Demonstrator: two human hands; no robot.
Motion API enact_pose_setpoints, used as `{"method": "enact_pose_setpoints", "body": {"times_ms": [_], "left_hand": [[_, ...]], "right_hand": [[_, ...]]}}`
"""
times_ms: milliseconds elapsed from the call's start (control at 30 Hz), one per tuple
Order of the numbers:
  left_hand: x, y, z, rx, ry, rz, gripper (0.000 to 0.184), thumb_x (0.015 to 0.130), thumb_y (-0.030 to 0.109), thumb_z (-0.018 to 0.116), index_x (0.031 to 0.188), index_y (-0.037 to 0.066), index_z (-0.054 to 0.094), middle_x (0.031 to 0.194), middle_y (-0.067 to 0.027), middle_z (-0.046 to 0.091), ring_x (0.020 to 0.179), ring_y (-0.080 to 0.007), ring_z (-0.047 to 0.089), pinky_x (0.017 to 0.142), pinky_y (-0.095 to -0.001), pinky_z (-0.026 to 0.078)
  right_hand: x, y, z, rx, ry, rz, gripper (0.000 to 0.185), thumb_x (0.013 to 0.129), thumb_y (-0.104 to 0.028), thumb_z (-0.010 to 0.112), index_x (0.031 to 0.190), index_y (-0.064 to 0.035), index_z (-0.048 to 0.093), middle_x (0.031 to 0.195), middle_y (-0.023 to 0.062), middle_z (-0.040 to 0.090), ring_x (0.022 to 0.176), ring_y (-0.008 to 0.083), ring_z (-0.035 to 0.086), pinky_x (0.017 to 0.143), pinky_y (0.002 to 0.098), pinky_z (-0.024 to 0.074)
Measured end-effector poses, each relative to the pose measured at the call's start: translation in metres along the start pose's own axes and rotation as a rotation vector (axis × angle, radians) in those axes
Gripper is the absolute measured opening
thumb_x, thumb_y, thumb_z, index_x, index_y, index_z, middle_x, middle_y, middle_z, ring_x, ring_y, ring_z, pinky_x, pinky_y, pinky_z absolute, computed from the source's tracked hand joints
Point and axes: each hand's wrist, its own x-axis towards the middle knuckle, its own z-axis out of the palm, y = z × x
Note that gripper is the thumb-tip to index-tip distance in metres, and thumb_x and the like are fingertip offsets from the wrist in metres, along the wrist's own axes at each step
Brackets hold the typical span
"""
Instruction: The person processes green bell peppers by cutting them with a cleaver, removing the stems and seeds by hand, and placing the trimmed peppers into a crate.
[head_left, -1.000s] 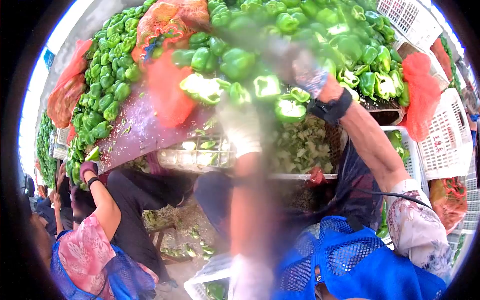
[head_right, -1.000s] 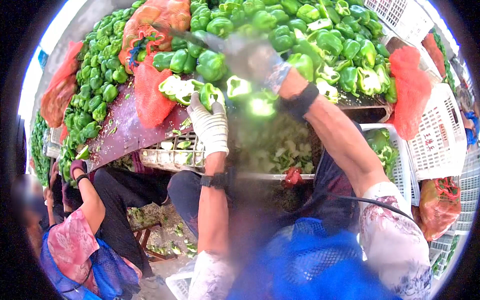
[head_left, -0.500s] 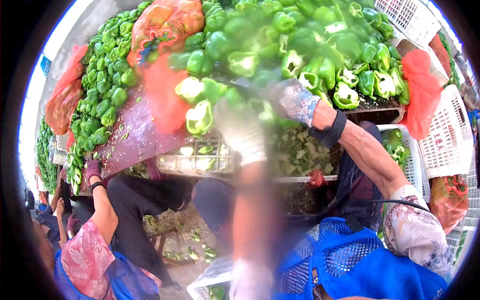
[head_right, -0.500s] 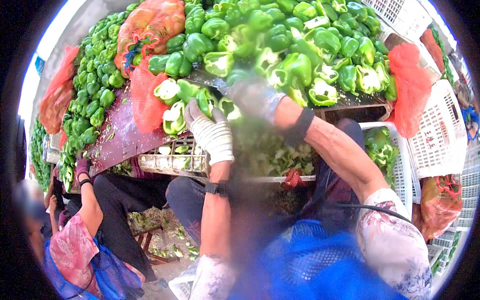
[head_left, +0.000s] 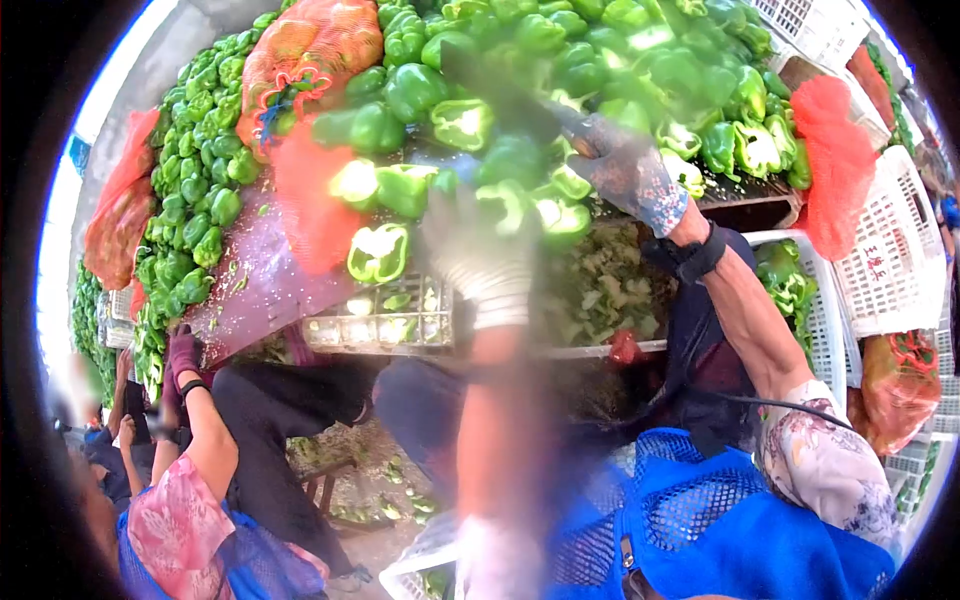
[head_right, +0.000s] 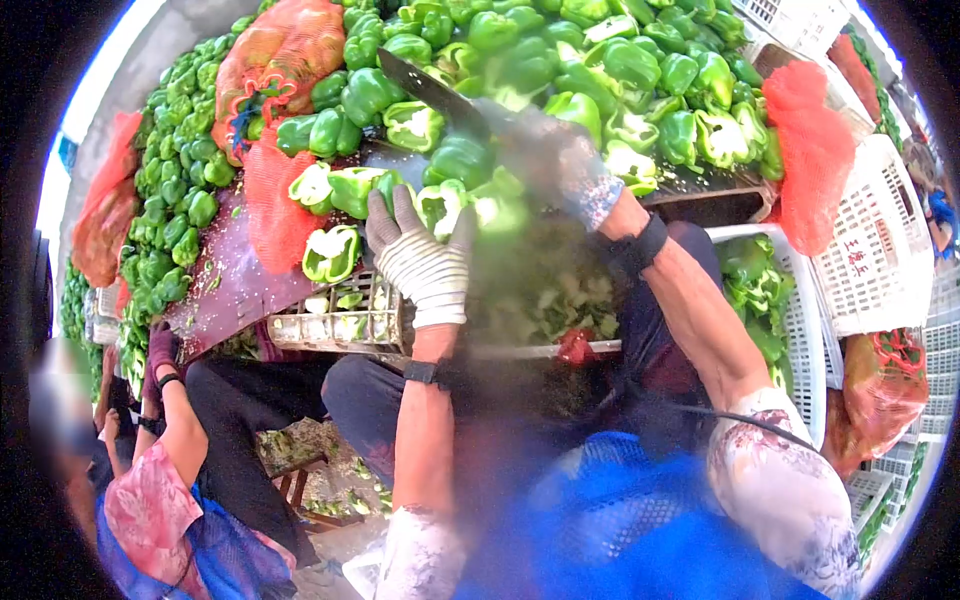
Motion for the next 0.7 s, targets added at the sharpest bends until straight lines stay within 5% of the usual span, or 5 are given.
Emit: {"method": "enact_pose_setpoints", "body": {"times_ms": [267,400,533,667,700], "left_hand": [[0.014,-0.013,0.011,0.05,-0.025,0.042,0.079,0.069,0.043,0.078,0.133,0.007,0.048,0.143,-0.0238,0.035,0.119,-0.0487,0.041,0.097,-0.0587,0.039],[0.012,-0.021,0.014,0.097,-0.028,0.046,0.066,0.079,0.037,0.069,0.134,0.007,0.047,0.139,-0.0251,0.039,0.118,-0.0475,0.043,0.095,-0.0567,0.04],[0.013,-0.037,0.02,-0.088,0.102,0.049,0.052,0.087,0.024,0.059,0.134,0.005,0.046,0.132,-0.0252,0.048,0.114,-0.0445,0.049,0.096,-0.053,0.04],[0.012,-0.029,0.009,-0.455,0.081,-0.06,0.062,0.082,0.028,0.064,0.135,0.002,0.044,0.13,-0.0249,0.049,0.114,-0.0434,0.05,0.097,-0.0502,0.041],[0.01,-0.026,0.005,-0.445,0.053,-0.076,0.067,0.079,0.03,0.067,0.135,0.002,0.043,0.13,-0.0246,0.049,0.114,-0.0432,0.05,0.097,-0.0496,0.041]], "right_hand": [[0.038,-0.026,0.019,0.008,0.128,0.034,0.055,0.081,-0.01,0.066,0.134,-0.0158,0.054,0.105,0.017,0.067,0.089,0.0263,0.068,0.073,0.035,0.0547],[0.072,-0.029,0.052,-0.239,-0.02,0.004,0.033,0.088,-0.006,0.055,0.121,-0.005,0.054,0.078,0.0108,0.063,0.063,0.0235,0.062,0.054,0.0376,0.0514],[0.105,-0.031,0.076,-0.239,0.301,-0.209,0.038,0.086,-0.009,0.055,0.124,-0.0074,0.053,0.08,0.0122,0.063,0.066,0.025,0.063,0.056,0.0378,0.0522],[0.119,-0.048,0.103,-0.565,0.011,0.01,0.039,0.087,-0.01,0.052,0.125,-0.0056,0.054,0.087,0.0172,0.065,0.072,0.0317,0.065,0.059,0.0423,0.0539],[0.123,-0.048,0.116,-0.317,-0.107,0.129,0.037,0.087,-0.01,0.049,0.123,-0.0011,0.055,0.09,0.02,0.067,0.079,0.0343,0.068,0.064,0.0447,0.0556]]}}
